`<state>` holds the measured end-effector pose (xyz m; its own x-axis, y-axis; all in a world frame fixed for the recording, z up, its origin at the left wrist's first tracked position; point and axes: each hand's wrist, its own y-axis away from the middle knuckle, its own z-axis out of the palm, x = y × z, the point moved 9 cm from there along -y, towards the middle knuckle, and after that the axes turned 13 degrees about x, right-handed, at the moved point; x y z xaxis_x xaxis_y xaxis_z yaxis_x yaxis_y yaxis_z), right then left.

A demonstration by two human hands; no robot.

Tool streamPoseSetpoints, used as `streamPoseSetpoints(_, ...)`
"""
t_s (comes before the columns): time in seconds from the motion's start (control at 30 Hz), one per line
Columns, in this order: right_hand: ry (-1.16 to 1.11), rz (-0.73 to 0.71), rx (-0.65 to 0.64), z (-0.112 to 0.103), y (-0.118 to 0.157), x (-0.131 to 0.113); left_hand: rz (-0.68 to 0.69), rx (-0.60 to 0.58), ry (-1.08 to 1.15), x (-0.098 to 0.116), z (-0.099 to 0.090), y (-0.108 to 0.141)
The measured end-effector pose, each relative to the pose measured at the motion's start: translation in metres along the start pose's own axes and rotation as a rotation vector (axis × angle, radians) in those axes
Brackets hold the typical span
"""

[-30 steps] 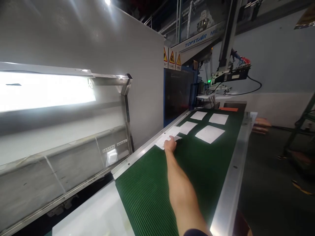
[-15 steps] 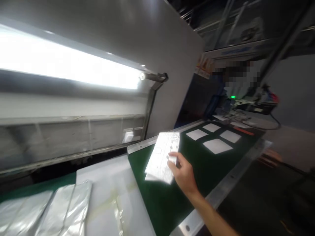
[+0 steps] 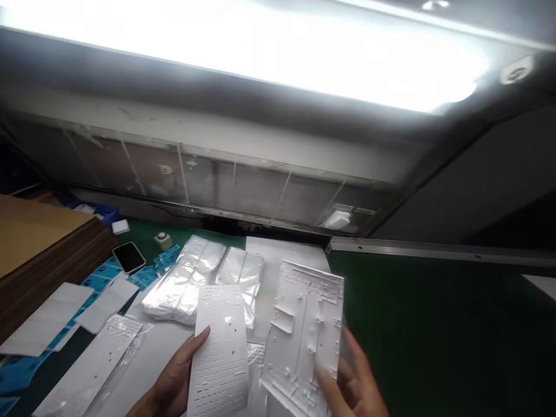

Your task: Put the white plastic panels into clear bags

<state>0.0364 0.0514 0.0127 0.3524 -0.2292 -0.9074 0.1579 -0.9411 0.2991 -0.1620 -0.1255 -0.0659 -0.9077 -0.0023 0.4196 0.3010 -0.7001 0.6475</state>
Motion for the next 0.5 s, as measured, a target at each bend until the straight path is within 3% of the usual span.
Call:
streamPoseSetpoints(0.07, 0.085, -0.041, -0.078, 0.016, -0.002, 0.000, -0.038, -0.034, 0.031, 0.005, -0.010, 0.006)
streamPoseSetpoints(0.17, 0.116, -0.170, -0.392, 0.066, 0.022, -0.010, -0.153, -0.101, 0.043, 0.004, -0.015, 0.017)
streamPoseSetpoints(0.23, 0.186, -0.380, -0.574, 0.091, 0.047, -0.031, -0.194, -0.093, 0.036, 0.003, -0.020, 0.021)
streamPoseSetpoints(0.3, 0.276, -0.722, -0.671, 0.103, 0.070, -0.064, -0.249, -0.081, 0.015, 0.000, -0.026, 0.025)
streamPoseSetpoints(0.4, 0.301, -1.221, -0.654, 0.098, 0.094, -0.103, -0.342, -0.130, -0.016, -0.010, -0.035, 0.027)
streamPoseSetpoints(0.47, 0.225, -1.369, -0.559, 0.089, 0.094, -0.110, -0.318, -0.137, 0.009, -0.013, -0.044, 0.022)
streamPoseSetpoints(0.5, 0.190, -1.360, -0.455, 0.083, 0.087, -0.108, -0.279, -0.113, 0.052, -0.013, -0.050, 0.017)
